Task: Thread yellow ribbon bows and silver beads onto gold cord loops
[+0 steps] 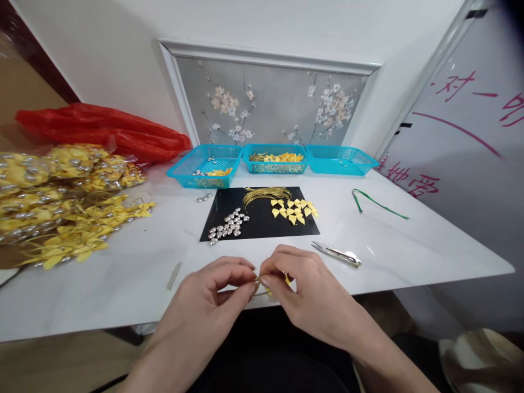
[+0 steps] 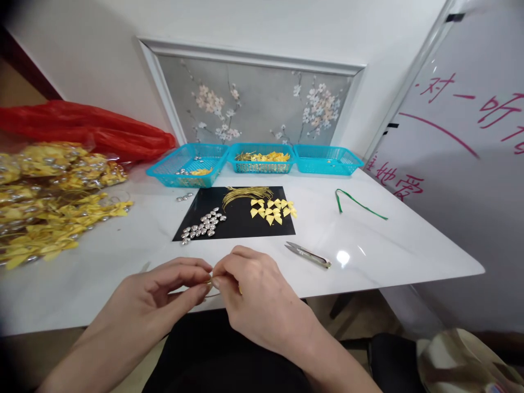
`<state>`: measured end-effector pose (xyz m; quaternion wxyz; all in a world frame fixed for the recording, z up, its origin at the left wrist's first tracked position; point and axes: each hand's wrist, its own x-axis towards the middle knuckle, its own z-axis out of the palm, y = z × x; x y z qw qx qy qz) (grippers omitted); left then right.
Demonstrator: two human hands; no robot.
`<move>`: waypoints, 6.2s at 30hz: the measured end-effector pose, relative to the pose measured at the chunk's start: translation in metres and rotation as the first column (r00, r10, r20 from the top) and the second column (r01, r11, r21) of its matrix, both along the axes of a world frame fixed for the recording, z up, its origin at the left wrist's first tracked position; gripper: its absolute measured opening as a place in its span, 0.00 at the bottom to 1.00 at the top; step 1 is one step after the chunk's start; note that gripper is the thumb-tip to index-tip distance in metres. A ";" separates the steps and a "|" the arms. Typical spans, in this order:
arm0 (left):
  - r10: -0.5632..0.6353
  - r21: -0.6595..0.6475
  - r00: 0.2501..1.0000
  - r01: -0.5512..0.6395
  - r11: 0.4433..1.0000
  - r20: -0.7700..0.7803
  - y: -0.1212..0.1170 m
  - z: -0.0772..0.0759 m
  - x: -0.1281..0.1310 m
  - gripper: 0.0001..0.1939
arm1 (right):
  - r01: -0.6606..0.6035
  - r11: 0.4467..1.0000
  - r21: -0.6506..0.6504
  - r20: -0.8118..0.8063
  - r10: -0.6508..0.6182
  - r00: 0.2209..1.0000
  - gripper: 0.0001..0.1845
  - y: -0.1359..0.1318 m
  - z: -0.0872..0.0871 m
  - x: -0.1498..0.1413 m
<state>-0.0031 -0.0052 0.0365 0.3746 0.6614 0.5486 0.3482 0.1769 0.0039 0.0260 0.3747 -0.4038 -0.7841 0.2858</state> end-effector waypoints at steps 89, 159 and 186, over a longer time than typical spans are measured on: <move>-0.166 -0.010 0.955 0.169 0.986 -0.247 0.045 -0.024 0.045 0.07 | 0.098 0.973 -0.211 -0.338 -0.167 0.926 0.07 -0.012 -0.041 0.038; 0.239 0.462 0.971 -0.223 0.858 0.026 -0.025 0.000 0.020 0.07 | 0.167 0.963 0.210 -0.205 -0.124 0.971 0.10 -0.033 0.007 0.004; 0.169 -0.124 0.875 -0.125 0.984 0.455 -0.012 0.009 0.005 0.12 | 0.146 0.982 0.119 -0.265 -0.110 0.958 0.04 -0.027 0.021 0.021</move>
